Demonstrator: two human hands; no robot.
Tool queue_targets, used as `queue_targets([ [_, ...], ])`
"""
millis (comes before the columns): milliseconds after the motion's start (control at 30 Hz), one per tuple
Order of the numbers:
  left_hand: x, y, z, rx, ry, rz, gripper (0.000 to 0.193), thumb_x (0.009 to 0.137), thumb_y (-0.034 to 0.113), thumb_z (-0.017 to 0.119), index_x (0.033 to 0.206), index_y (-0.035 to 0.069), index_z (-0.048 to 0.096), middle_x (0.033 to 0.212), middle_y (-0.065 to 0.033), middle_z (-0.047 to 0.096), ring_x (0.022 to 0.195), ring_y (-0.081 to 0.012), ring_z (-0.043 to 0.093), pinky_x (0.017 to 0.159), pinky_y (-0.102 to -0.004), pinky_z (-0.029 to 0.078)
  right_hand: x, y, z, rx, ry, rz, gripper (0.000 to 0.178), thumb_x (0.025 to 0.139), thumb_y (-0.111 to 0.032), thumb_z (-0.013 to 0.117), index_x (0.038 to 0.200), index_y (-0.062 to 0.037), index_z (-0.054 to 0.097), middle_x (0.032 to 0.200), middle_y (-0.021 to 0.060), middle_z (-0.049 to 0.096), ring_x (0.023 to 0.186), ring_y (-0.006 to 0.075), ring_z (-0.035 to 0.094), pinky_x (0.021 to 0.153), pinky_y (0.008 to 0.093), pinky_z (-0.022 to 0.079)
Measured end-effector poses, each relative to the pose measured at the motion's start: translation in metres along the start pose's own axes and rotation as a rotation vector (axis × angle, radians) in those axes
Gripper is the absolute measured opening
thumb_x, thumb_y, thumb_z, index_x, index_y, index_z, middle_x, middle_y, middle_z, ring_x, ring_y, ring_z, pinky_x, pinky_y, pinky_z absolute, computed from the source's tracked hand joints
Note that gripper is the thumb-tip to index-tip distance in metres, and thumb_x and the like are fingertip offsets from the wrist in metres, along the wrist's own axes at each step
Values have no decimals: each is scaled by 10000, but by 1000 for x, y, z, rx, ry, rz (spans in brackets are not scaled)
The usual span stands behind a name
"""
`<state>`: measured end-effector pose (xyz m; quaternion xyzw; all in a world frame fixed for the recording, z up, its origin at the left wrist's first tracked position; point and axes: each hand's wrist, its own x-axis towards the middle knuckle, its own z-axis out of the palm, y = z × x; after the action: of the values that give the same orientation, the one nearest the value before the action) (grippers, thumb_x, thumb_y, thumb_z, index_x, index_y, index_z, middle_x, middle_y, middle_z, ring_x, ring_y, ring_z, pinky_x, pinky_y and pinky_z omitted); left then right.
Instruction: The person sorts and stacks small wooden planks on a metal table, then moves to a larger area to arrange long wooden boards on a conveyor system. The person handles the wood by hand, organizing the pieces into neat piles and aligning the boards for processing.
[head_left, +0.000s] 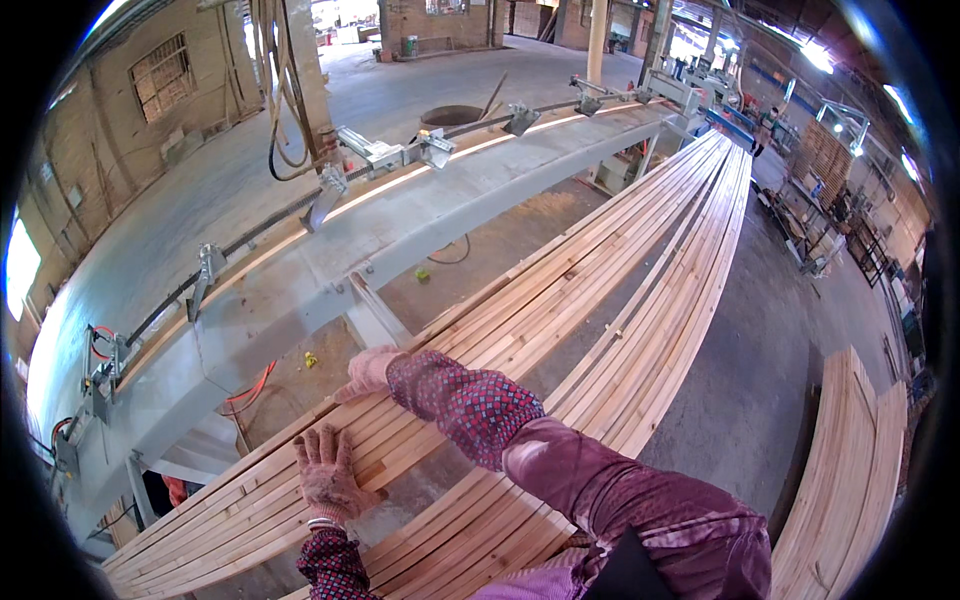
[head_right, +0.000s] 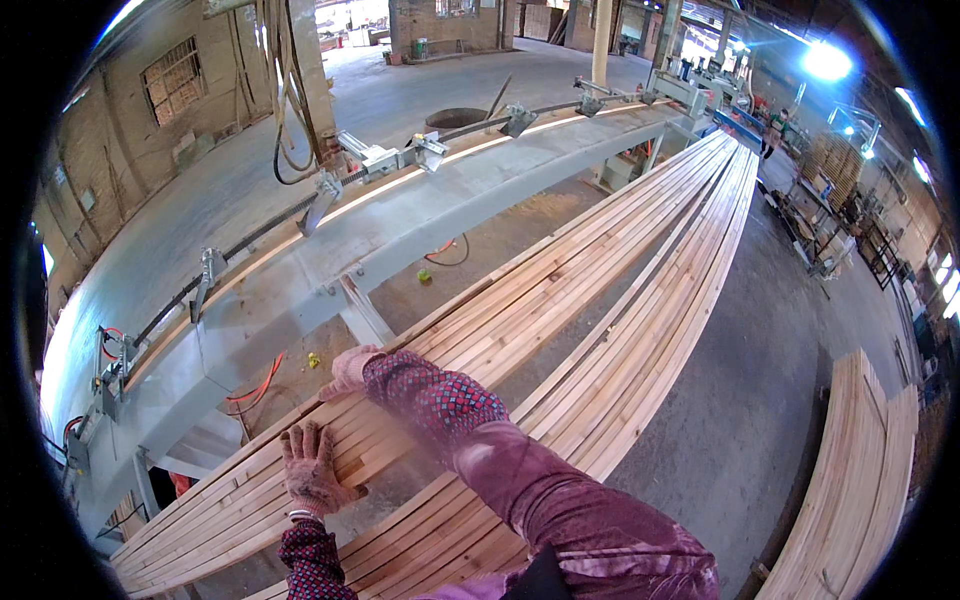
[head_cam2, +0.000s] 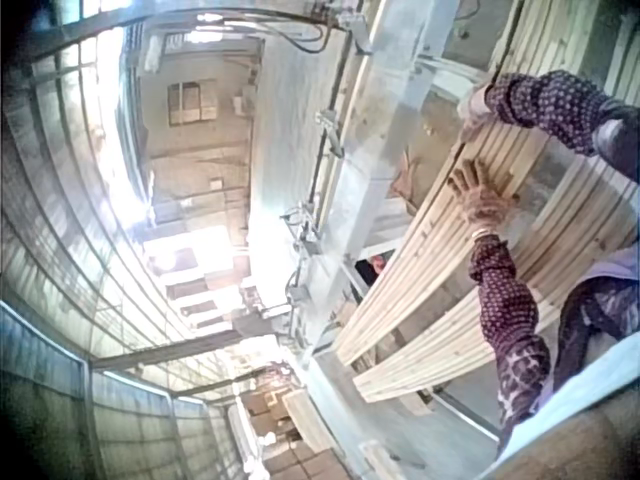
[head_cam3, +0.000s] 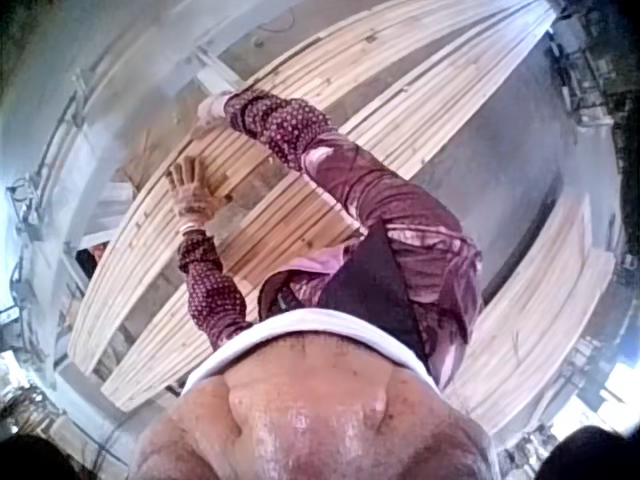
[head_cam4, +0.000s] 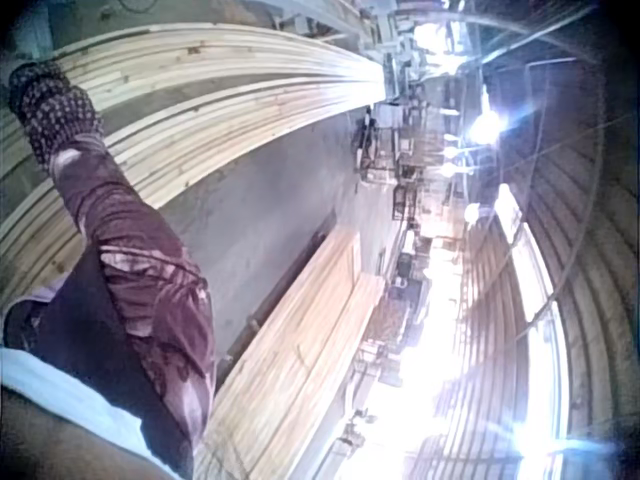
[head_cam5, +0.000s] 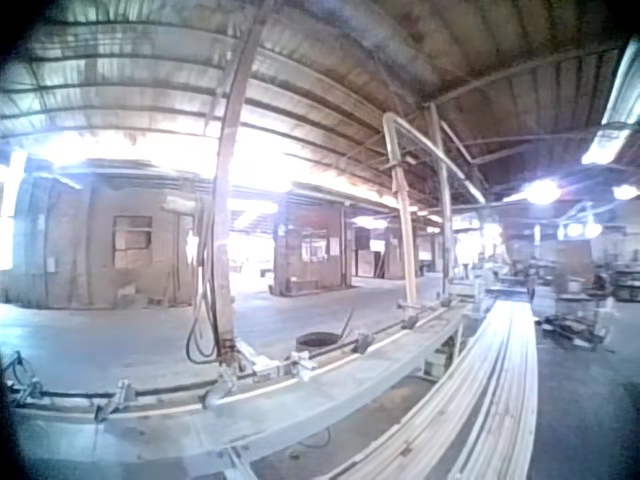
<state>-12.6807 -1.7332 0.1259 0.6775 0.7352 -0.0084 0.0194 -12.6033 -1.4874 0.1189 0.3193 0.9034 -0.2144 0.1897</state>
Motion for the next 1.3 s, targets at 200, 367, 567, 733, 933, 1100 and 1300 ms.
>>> queue_targets([
  [200,0,-2,5,-19,54,14,1146,476,606,840,1418,63,477,1492,-202,397,1413,-466,298,1208,-587,140,9,1,3,-11,9,0,890,824,-821,474,1235,-57,672,1233,161,676,1182,342,624,966,534,457],
  [367,1,-1,5,-29,43,25,1144,478,599,841,1417,57,477,1508,-202,386,1425,-469,282,1210,-584,139,12,9,5,19,-7,-40,921,812,-825,482,1259,-38,655,1259,191,660,1195,380,611,975,606,422],
  [567,1,-3,7,-43,58,22,1140,472,583,845,1414,55,481,1510,-199,386,1428,-468,279,1209,-584,142,4,6,1,11,-7,-59,933,822,-829,459,1256,-26,653,1254,187,662,1186,367,618,959,609,434],
  [733,1,0,5,-45,68,15,1142,466,582,851,1406,50,483,1492,-194,402,1418,-462,293,1206,-586,148,1,2,0,-47,2,-40,883,855,-809,435,1238,-48,669,1248,149,668,1196,333,615,963,572,457],
  [933,1,2,7,-23,37,10,1238,436,573,881,1444,27,413,1512,-225,354,1439,-445,251,1218,-569,131,11,10,8,-50,9,-109,983,860,-832,347,1249,23,637,1216,248,653,1142,448,616,913,639,443],
  [1100,2,2,3,-37,48,20,1221,429,551,883,1430,22,424,1493,-229,371,1422,-442,280,1207,-585,149,16,6,11,-40,10,-105,996,860,-835,334,1260,27,631,1211,239,659,1150,447,612,902,666,431],
  [1300,3,1,6,-41,80,25,1183,428,543,876,1402,20,454,1468,-203,403,1407,-439,299,1206,-586,151,10,4,8,-90,33,-60,950,844,-842,388,1222,-19,671,1234,174,670,1171,389,620,906,599,476],
])
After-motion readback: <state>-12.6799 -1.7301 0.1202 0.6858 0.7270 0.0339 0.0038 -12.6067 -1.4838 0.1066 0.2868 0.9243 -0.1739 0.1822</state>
